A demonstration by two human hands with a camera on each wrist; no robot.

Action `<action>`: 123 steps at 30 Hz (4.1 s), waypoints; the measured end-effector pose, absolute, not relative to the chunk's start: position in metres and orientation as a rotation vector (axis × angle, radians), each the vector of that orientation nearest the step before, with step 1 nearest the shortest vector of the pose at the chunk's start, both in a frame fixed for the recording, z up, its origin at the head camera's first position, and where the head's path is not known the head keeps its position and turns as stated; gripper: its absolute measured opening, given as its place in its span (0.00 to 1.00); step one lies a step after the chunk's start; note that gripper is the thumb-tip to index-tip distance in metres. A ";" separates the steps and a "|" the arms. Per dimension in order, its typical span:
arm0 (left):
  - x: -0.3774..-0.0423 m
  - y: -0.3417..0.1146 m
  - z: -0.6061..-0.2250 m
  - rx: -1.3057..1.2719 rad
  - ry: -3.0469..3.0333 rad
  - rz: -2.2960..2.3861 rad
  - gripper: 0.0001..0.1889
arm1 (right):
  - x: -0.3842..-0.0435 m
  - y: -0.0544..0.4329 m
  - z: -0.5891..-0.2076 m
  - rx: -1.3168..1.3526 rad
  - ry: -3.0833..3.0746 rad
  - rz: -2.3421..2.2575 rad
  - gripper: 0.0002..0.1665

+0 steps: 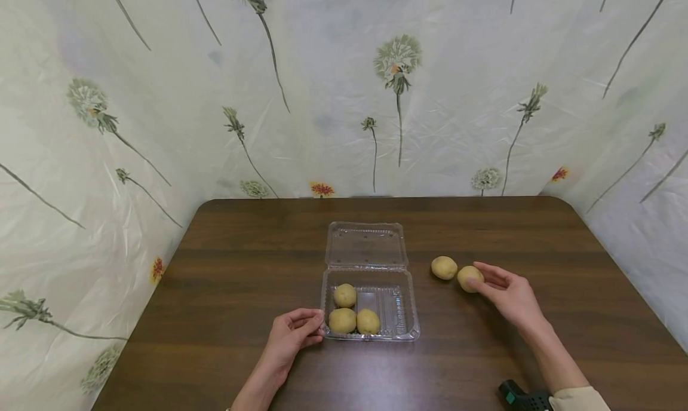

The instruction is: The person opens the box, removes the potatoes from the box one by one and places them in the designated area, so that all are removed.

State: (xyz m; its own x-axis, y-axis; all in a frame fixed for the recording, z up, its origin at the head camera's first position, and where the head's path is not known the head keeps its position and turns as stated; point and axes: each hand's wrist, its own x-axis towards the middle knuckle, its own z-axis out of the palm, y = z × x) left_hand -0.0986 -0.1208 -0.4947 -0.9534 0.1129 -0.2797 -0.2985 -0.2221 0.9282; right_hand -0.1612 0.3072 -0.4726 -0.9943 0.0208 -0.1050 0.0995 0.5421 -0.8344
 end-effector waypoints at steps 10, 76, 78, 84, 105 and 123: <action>-0.099 -0.121 -0.496 -0.225 1.768 2.258 0.21 | -0.166 0.309 -0.475 0.090 2.758 -1.378 0.43; -0.099 -0.122 -0.494 -0.238 1.762 2.260 0.19 | -0.145 0.327 -0.483 0.149 2.668 -1.671 0.35; -0.099 -0.122 -0.494 -0.238 1.762 2.261 0.20 | -0.143 0.325 -0.484 0.129 2.650 -1.646 0.35; -0.099 -0.121 -0.494 -0.237 1.754 2.264 0.20 | -0.138 0.321 -0.483 0.099 2.644 -1.570 0.36; -0.099 -0.121 -0.496 -0.231 1.764 2.250 0.21 | -0.122 0.283 -0.469 -0.145 2.720 -1.476 0.25; -0.099 -0.122 -0.496 -0.222 1.750 2.264 0.20 | -0.121 0.248 -0.444 -0.324 2.569 -1.533 0.23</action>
